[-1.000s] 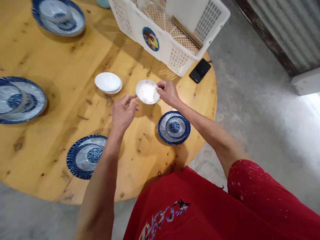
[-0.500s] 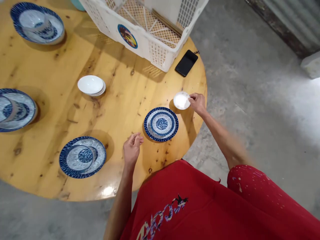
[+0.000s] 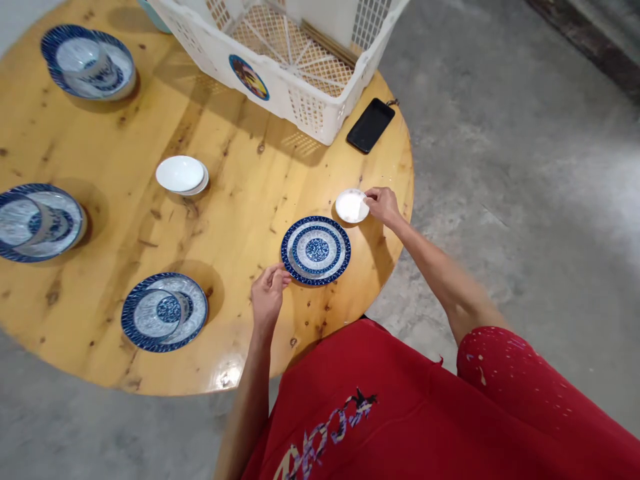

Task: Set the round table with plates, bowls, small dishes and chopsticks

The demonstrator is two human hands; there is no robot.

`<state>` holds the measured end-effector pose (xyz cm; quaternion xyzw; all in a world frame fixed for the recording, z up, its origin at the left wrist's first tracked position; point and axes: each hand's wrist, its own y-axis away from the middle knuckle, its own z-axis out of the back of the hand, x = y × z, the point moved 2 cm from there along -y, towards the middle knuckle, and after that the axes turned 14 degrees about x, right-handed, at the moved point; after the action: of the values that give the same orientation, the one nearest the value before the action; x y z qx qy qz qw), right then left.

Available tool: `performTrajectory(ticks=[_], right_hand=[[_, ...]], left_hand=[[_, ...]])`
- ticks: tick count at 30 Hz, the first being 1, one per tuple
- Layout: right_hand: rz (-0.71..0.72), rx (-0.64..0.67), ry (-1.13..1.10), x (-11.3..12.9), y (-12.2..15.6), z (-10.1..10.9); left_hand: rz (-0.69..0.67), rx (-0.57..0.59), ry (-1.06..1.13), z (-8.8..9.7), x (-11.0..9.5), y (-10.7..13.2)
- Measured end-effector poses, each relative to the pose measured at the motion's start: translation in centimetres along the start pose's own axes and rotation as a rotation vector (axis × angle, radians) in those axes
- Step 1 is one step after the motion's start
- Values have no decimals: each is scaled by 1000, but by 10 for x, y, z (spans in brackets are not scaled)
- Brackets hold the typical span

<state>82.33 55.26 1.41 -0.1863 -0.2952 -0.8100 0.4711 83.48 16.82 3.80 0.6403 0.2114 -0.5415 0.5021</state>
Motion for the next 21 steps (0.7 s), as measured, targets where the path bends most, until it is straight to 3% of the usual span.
performTrajectory(ticks=[11, 21], right_hand=[[22, 69, 19, 4, 3, 7], [19, 103, 9, -3, 8, -2]], left_hand=[[-18, -75, -6, -3, -12, -9], [-30, -86, -25, -8, -5, -6]])
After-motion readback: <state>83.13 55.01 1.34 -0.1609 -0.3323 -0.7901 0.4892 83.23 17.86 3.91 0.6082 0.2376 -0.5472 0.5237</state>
